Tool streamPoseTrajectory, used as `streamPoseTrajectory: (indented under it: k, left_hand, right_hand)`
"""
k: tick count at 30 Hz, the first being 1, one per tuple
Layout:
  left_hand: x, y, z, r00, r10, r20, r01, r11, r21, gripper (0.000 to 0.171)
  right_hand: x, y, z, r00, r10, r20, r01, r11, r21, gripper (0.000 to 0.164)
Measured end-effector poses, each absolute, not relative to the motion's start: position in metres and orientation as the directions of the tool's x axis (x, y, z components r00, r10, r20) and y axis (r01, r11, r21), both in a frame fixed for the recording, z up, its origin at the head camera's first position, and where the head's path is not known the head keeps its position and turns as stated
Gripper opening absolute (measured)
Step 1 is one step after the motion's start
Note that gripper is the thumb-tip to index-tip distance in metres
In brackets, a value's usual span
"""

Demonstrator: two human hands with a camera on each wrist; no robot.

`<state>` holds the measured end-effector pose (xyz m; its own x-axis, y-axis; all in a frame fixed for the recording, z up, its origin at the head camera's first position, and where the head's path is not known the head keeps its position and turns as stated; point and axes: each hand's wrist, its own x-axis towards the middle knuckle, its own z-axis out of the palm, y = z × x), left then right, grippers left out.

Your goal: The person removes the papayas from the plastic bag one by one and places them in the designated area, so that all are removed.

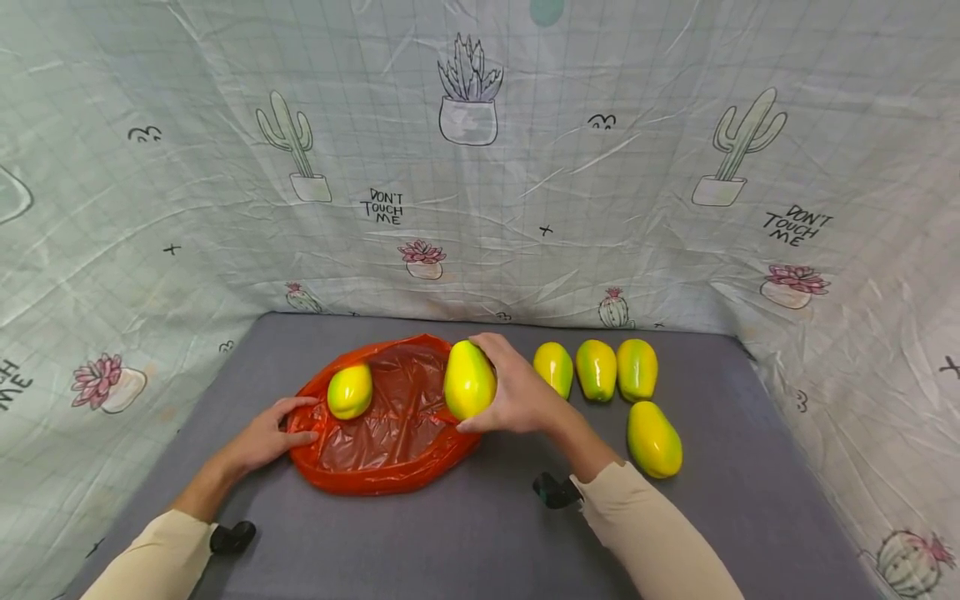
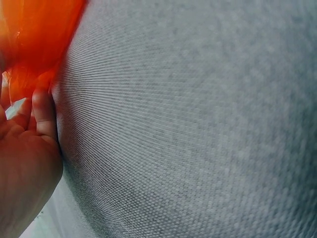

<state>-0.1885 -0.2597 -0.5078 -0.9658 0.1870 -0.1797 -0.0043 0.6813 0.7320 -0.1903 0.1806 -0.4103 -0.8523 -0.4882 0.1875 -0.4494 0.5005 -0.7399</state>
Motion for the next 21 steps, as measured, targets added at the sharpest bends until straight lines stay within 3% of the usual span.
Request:
streamPoseTrajectory:
  k: [21]
  left_hand:
    - [-0.187,-0.259,-0.508,-0.969,0.192,-0.157,0.018,0.684,0.73,0.063]
  right_hand:
    - [-0.18,0.206,-0.409,-0.869,-0.454,0.198,-0.448,0.548,-0.706,0.111]
